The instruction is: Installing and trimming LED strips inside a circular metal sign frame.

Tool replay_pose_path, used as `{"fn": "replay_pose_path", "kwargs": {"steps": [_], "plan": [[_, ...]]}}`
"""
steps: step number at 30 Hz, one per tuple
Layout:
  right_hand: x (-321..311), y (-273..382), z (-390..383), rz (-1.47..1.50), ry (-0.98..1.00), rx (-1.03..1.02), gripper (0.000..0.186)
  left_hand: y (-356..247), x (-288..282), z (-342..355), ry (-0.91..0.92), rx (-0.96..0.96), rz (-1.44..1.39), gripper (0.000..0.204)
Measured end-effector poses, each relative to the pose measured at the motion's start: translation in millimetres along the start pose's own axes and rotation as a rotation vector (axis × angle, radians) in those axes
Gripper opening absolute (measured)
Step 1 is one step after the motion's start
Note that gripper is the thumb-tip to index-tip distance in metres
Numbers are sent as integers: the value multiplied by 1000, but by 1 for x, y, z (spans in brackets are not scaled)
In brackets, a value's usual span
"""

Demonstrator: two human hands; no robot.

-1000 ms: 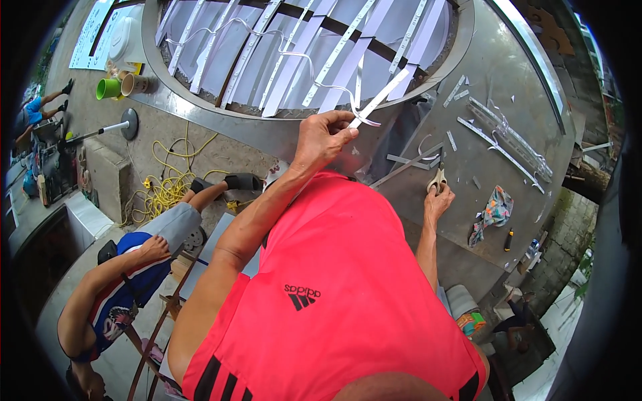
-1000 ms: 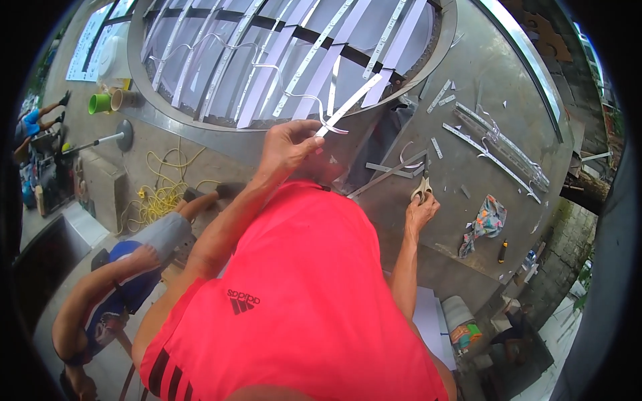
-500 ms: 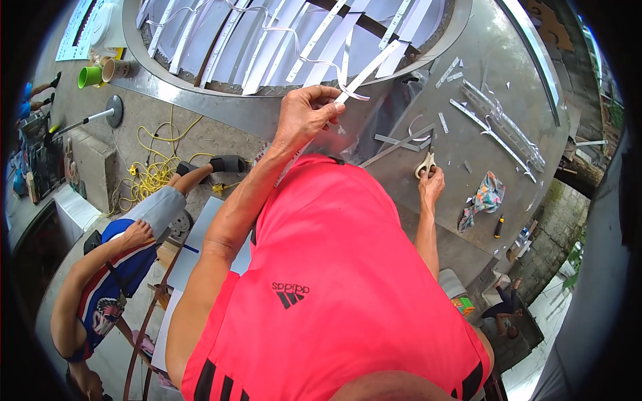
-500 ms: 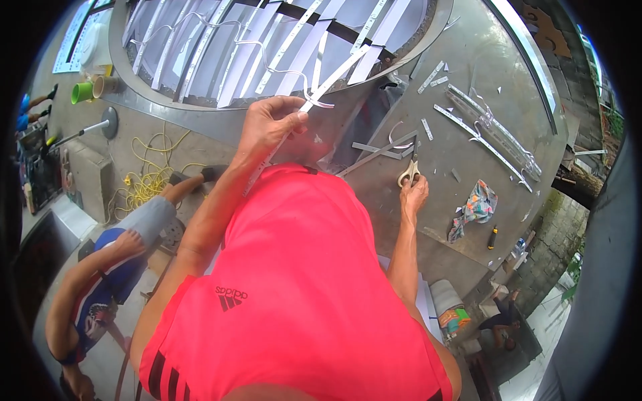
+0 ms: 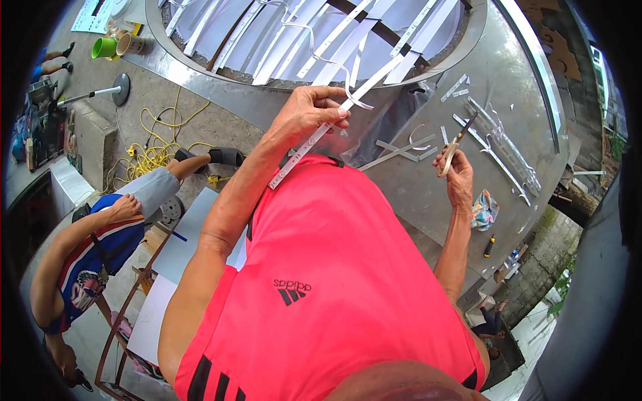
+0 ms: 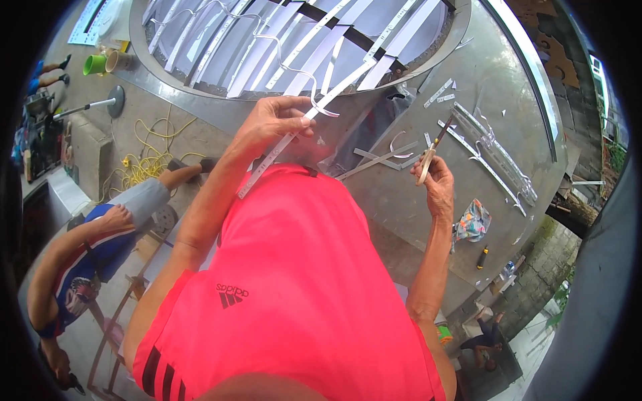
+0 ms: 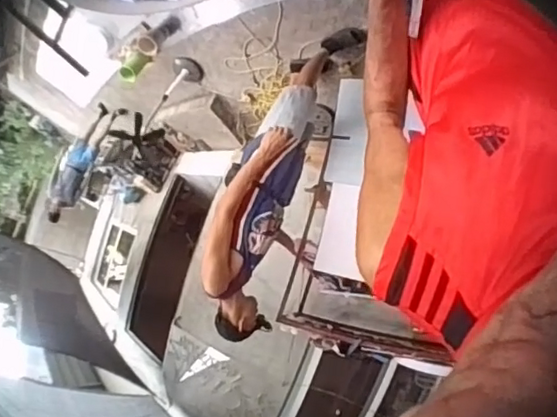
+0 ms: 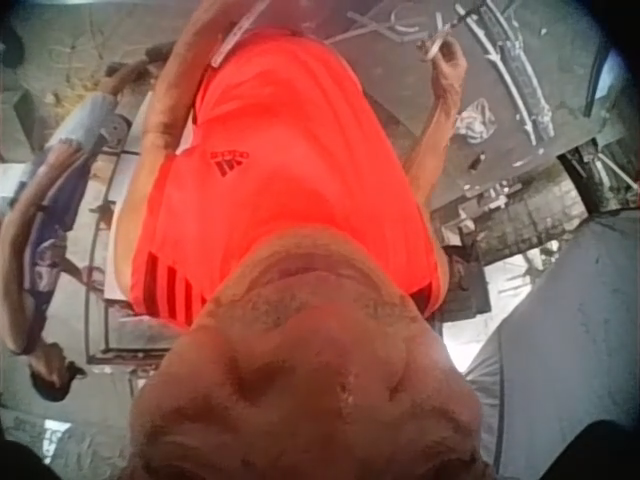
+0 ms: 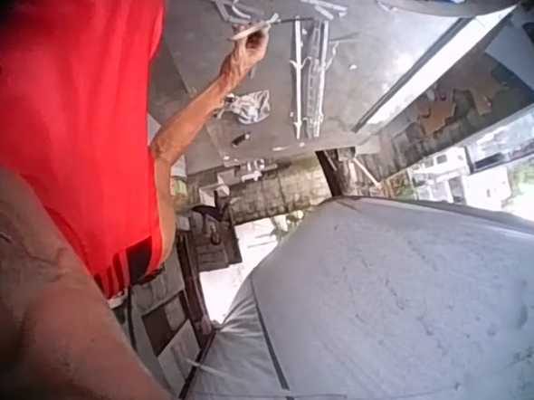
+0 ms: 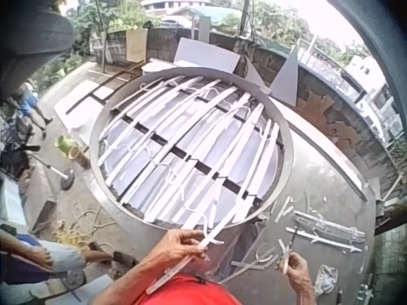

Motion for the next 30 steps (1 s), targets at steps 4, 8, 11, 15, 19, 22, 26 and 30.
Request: {"fn": "replay_pose_path", "kwargs": {"steps": [4, 8, 11, 15, 19, 22, 26, 30], "plan": [[14, 20, 24, -51, 73, -66, 31, 3, 6, 5, -7, 11, 60, 49], [17, 7, 39, -144, 45, -91, 23, 3, 12, 14, -14, 75, 67, 48], [12, -17, 38, -208, -18, -99, 18, 2, 14, 20, -13, 57, 84, 47], [3, -43, 29, -330, -109, -48, 20, 2, 16, 22, 19, 40, 130, 46], [3, -41, 14, -361, -91, 19, 21, 4, 18, 20, -8, 43, 67, 41], [10, -11, 9, -21, 44, -35, 28, 5, 15, 17, 1, 21, 107, 42], [18, 78, 19, -203, 336, -70, 52, 8, 14, 13, 23, 5, 110, 43], [51, 174, 67, -855, 611, -39, 59, 14, 16, 12, -50, 68, 179, 44]]}}
Point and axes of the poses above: each hand's wrist, its own z-axis towards the middle knuckle, its own x-axis out of the palm, y = z × x, the point moved 1 cm from there along z, towards the middle knuckle, and after that the axes turned 9 degrees about z, right-handed, at the moved point
